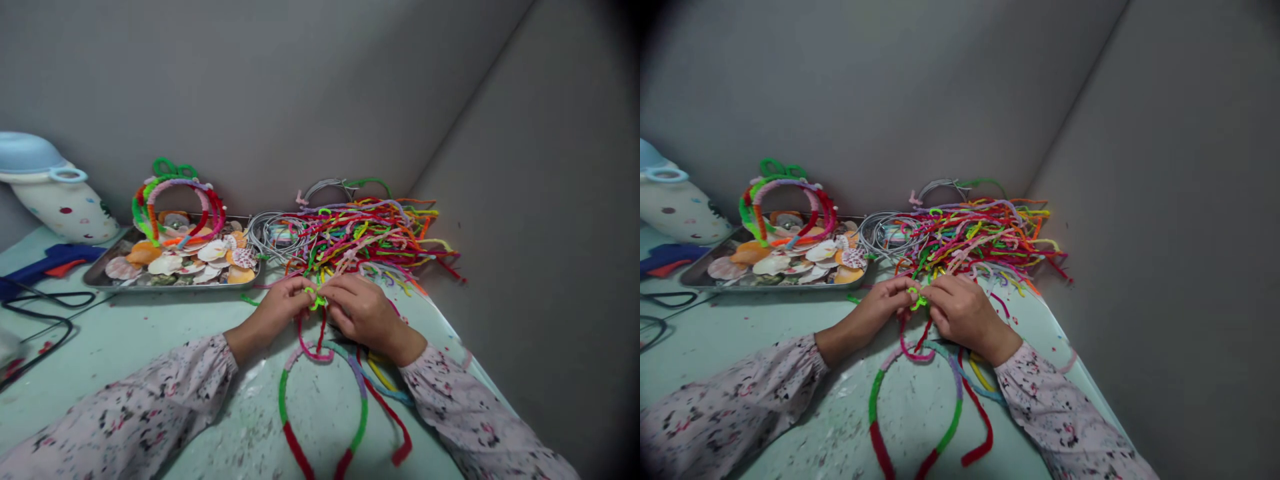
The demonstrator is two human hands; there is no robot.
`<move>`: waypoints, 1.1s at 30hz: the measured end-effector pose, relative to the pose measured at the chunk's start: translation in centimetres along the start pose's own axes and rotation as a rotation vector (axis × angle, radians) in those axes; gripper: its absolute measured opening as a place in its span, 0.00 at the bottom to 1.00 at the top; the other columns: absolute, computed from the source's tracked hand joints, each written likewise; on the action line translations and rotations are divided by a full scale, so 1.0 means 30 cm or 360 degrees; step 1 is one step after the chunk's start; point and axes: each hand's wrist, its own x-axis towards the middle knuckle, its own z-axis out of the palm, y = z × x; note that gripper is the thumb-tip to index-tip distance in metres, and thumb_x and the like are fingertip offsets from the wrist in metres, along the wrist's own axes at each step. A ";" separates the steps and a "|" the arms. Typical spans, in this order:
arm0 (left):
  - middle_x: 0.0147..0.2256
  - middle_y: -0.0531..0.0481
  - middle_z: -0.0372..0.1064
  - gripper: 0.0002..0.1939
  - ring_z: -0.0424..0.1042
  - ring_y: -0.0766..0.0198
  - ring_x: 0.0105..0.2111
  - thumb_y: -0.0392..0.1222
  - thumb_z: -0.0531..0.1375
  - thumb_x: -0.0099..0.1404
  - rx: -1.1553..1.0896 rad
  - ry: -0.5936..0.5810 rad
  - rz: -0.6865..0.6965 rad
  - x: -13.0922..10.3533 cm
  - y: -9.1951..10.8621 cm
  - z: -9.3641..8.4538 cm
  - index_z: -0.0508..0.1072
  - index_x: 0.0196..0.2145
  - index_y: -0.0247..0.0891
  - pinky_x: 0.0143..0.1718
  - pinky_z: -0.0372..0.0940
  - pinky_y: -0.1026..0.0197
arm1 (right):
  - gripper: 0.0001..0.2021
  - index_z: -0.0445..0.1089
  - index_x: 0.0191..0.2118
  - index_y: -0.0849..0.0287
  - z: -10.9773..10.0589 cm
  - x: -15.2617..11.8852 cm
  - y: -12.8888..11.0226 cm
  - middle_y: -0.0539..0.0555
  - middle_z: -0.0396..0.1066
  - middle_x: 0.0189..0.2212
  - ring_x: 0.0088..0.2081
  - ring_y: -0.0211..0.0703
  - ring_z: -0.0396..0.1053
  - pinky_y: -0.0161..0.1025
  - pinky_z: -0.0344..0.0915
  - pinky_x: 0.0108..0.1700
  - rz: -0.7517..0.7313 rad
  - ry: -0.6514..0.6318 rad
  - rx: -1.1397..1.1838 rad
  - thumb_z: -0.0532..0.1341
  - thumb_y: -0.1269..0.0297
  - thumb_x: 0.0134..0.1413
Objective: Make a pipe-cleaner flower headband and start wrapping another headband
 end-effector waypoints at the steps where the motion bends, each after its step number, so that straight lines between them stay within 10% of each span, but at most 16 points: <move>1: 0.22 0.53 0.64 0.06 0.62 0.68 0.21 0.40 0.59 0.58 -0.0007 -0.0006 -0.0006 0.000 0.001 -0.001 0.72 0.31 0.35 0.24 0.56 0.65 | 0.14 0.70 0.45 0.59 0.002 -0.003 0.003 0.58 0.72 0.40 0.43 0.47 0.68 0.45 0.65 0.46 0.0000 0.0020 0.0024 0.56 0.74 0.53; 26: 0.23 0.53 0.66 0.08 0.62 0.70 0.21 0.41 0.60 0.57 0.0007 -0.0069 -0.0026 0.004 -0.009 -0.002 0.72 0.33 0.34 0.23 0.56 0.66 | 0.12 0.72 0.42 0.59 -0.008 0.006 -0.009 0.58 0.71 0.34 0.36 0.46 0.66 0.43 0.61 0.39 -0.0110 -0.0133 -0.0312 0.53 0.73 0.57; 33: 0.24 0.53 0.65 0.08 0.61 0.70 0.21 0.41 0.61 0.57 0.0010 -0.0050 -0.0015 0.006 -0.014 -0.002 0.72 0.34 0.35 0.22 0.55 0.67 | 0.10 0.69 0.39 0.58 0.004 0.015 -0.020 0.55 0.71 0.34 0.37 0.44 0.68 0.41 0.64 0.41 0.0389 0.0165 0.0253 0.55 0.75 0.52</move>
